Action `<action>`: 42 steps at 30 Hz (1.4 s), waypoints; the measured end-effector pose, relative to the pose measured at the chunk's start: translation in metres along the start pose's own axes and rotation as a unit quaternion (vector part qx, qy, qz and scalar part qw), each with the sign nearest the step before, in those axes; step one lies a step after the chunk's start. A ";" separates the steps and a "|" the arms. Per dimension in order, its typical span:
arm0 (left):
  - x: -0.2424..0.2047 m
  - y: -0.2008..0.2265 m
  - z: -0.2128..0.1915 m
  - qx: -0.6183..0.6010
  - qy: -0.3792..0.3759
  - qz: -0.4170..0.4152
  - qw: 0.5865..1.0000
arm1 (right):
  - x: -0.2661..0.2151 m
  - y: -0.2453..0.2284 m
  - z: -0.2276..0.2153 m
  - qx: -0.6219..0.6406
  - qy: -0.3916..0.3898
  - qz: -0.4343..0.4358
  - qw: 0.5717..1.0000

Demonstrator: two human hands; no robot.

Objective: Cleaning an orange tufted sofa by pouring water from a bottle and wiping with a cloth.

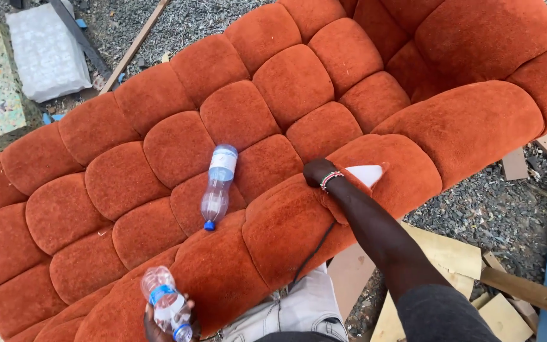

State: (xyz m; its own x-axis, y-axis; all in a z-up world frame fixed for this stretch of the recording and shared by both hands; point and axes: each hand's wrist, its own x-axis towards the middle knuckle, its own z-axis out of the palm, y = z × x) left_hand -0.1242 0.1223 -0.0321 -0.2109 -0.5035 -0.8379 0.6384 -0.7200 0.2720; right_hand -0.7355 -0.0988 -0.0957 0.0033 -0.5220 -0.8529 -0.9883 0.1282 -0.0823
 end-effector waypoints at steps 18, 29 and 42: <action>0.022 0.006 0.096 0.106 -0.133 0.032 0.985 | -0.293 0.025 0.286 0.464 0.075 0.260 0.843; 0.035 -0.011 0.126 0.135 -0.059 0.022 0.989 | -0.212 0.191 0.158 0.240 0.739 0.193 0.600; 0.043 -0.065 0.106 0.062 0.102 0.187 0.975 | -0.038 0.111 0.060 0.024 0.406 0.147 0.902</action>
State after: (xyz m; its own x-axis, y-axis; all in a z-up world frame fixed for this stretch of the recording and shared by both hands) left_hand -0.2533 0.0973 -0.0359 0.1785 -0.6454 -0.7427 0.5462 -0.5628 0.6204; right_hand -0.8358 -0.0142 -0.1037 -0.3899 -0.9021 -0.1850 -0.9204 0.3881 0.0473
